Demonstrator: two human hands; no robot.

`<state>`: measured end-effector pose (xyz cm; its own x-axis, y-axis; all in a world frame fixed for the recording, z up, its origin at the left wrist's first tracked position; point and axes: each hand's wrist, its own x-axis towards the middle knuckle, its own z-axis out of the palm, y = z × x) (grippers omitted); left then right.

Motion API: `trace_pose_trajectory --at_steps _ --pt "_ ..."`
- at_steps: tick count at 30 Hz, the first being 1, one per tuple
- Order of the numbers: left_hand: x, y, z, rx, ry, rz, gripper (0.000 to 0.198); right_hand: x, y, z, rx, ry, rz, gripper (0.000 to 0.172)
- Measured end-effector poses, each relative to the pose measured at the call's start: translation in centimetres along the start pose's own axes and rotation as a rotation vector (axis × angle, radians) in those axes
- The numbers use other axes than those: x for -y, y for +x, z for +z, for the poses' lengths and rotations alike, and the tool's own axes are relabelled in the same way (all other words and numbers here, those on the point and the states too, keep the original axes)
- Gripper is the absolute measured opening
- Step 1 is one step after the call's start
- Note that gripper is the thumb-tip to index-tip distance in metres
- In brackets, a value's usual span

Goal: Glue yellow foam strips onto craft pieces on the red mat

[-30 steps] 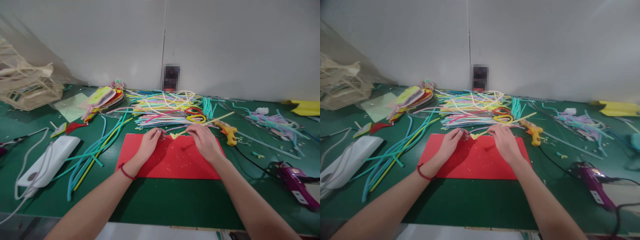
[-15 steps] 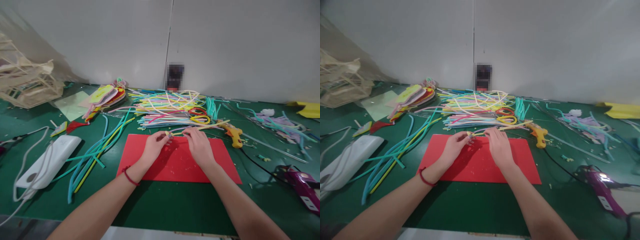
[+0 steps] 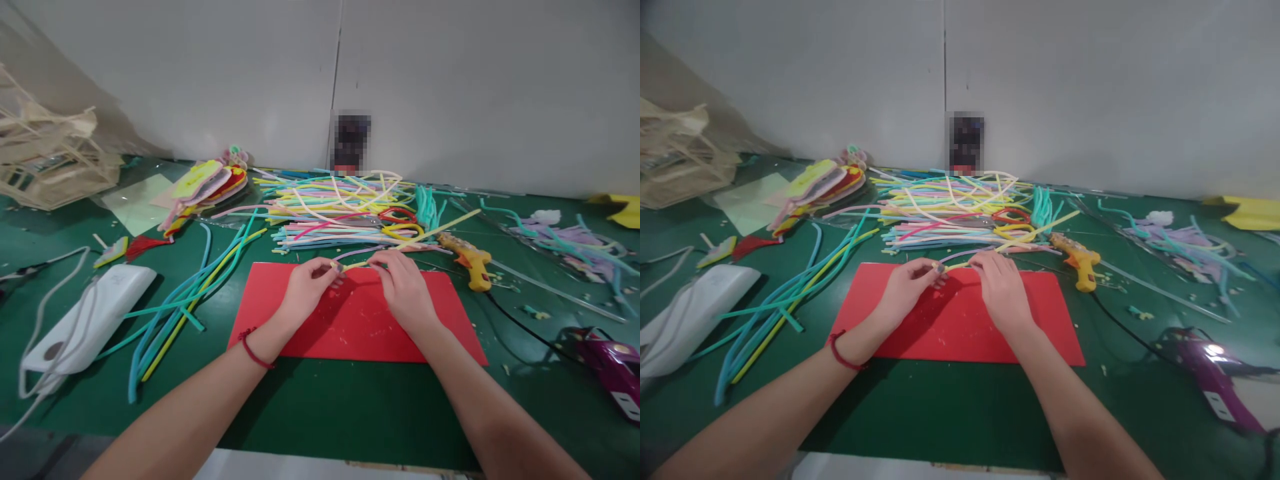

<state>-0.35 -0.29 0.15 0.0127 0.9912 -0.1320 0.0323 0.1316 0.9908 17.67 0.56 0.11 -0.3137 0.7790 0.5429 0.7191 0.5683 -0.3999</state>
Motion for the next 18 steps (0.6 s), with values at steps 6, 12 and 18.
trace_pose_trajectory --at_steps 6,12,18 --pt "0.02 -0.05 0.01 0.009 0.006 0.004 0.006 -0.2 0.17 -0.26 -0.002 0.041 -0.027 0.019" --pt "-0.11 0.03 0.13 0.013 -0.021 -0.04 0.005 -0.11 0.28 -0.43 -0.014 0.049 -0.052 0.018" --pt "-0.37 0.0 0.08 0.048 -0.051 -0.057 0.005 -0.03 0.3 -0.42 -0.012 0.062 -0.053 0.018"
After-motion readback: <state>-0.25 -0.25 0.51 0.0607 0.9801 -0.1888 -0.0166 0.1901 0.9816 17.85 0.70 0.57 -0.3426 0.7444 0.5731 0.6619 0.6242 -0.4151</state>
